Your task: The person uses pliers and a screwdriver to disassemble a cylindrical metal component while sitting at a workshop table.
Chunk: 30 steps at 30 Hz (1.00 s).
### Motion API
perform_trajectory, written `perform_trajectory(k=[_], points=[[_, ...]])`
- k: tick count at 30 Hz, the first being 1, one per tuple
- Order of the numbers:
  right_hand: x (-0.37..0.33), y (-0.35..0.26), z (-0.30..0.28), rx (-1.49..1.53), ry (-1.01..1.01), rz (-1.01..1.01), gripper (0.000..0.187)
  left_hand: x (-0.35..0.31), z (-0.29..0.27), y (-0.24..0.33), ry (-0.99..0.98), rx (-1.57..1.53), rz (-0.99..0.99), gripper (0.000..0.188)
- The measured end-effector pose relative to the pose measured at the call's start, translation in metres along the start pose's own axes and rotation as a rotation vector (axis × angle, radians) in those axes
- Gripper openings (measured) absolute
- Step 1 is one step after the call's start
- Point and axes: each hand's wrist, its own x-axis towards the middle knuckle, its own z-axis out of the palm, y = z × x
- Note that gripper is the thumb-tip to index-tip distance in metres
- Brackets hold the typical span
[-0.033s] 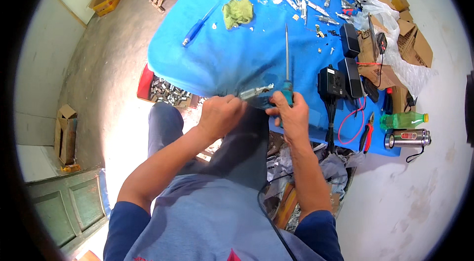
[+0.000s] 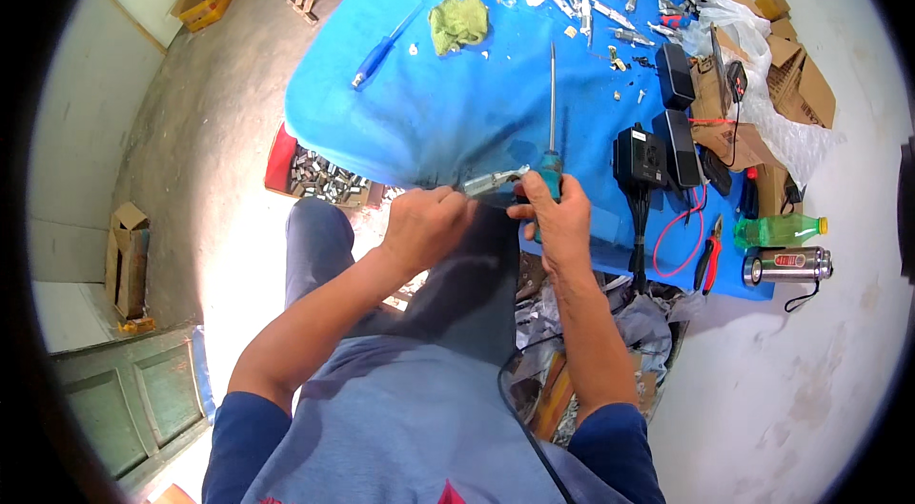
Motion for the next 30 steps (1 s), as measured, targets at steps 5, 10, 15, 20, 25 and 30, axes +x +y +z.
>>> perform_trajectory(k=[5, 10, 15, 20, 25, 30], points=[[0.003, 0.015, 0.008, 0.239, -0.099, -0.057, 0.030, -0.020, -0.005, 0.016, -0.025, -0.058, 0.019, 0.024], [-0.004, 0.011, -0.006, 0.386, -0.249, -0.115, 0.031, -0.026, -0.016, 0.027, -0.175, -0.286, -0.201, 0.027], [0.002, 0.012, -0.021, 0.448, -0.411, -0.113, 0.036, -0.022, -0.034, 0.029, -0.351, -0.486, -0.421, 0.038], [0.013, 0.021, -0.027, 0.505, -0.505, -0.125, 0.039, -0.016, -0.038, 0.029, -0.385, -0.455, -0.468, 0.042], [0.025, 0.029, -0.033, 0.642, -0.526, -0.102, 0.037, -0.005, -0.045, 0.032, -0.405, -0.416, -0.454, 0.044], [0.025, 0.024, -0.025, 0.621, -0.529, -0.106, 0.038, -0.004, -0.040, 0.029, -0.451, -0.462, -0.426, 0.046]])
